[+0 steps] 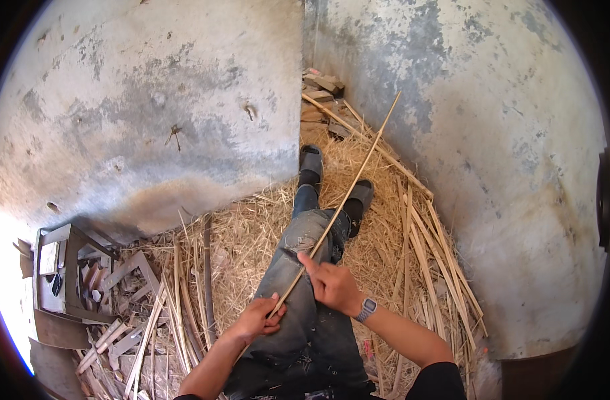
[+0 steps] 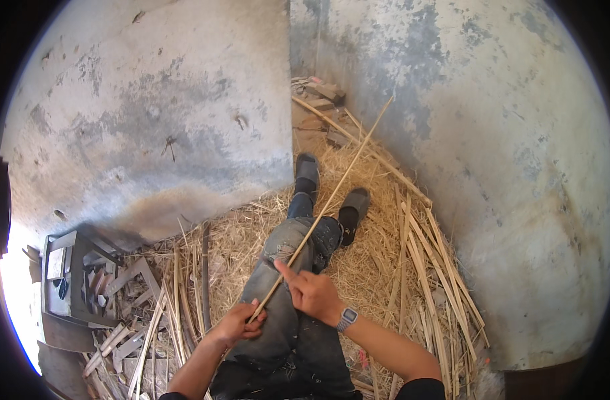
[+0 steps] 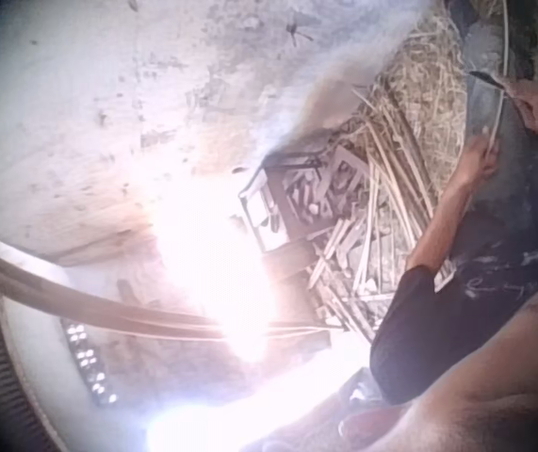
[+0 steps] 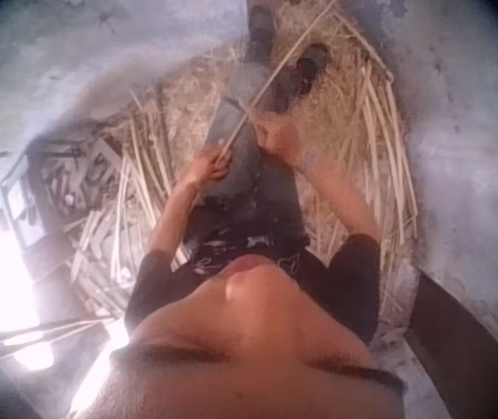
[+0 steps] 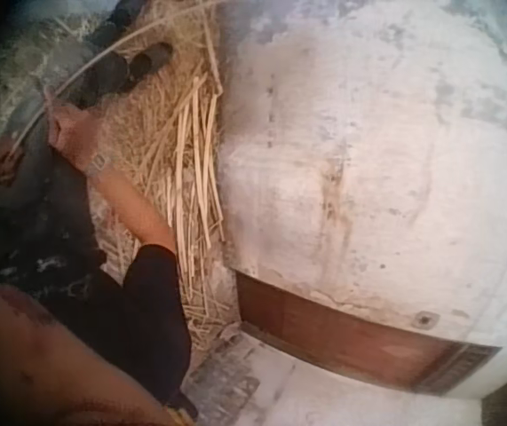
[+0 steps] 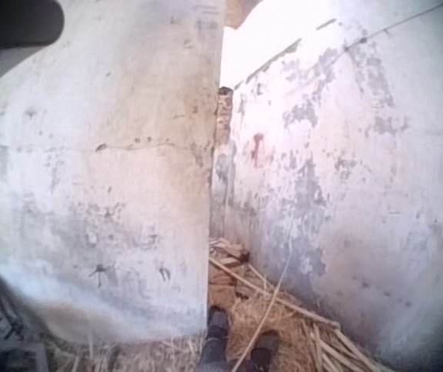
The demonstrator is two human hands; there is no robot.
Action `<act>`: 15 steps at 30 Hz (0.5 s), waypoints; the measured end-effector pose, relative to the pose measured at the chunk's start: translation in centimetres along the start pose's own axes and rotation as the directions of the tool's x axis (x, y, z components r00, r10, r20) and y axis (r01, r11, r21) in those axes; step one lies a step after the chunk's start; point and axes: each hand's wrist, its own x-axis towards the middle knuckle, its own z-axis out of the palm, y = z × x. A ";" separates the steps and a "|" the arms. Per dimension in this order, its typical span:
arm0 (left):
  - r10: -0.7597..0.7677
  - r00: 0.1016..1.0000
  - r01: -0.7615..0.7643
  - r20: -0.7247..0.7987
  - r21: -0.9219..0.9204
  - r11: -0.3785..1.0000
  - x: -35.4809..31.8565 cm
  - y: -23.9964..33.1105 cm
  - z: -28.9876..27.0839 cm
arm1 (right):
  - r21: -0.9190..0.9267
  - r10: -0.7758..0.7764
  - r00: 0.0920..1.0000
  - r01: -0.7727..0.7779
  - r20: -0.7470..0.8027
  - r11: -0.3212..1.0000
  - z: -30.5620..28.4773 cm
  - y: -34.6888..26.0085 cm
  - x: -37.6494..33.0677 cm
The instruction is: The person whittles and scrapes a bamboo strip using a small knife, shaving along its length and turning it over in their hands.
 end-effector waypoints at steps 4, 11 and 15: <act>0.003 1.000 -0.004 0.018 0.013 1.000 0.0 -0.1 0.2 | -0.066 -0.083 0.996 0.081 -0.033 0.995 -0.4 3.5 1.4; 0.001 0.999 0.000 0.055 -0.019 1.000 0.2 -0.3 -0.3 | -0.003 -0.103 0.995 0.103 -0.016 0.995 1.5 0.1 -1.2; 0.005 0.996 -0.001 0.089 -0.045 0.999 0.1 -0.4 -0.5 | -0.109 -0.191 0.937 0.231 0.291 0.967 0.2 -0.6 -0.9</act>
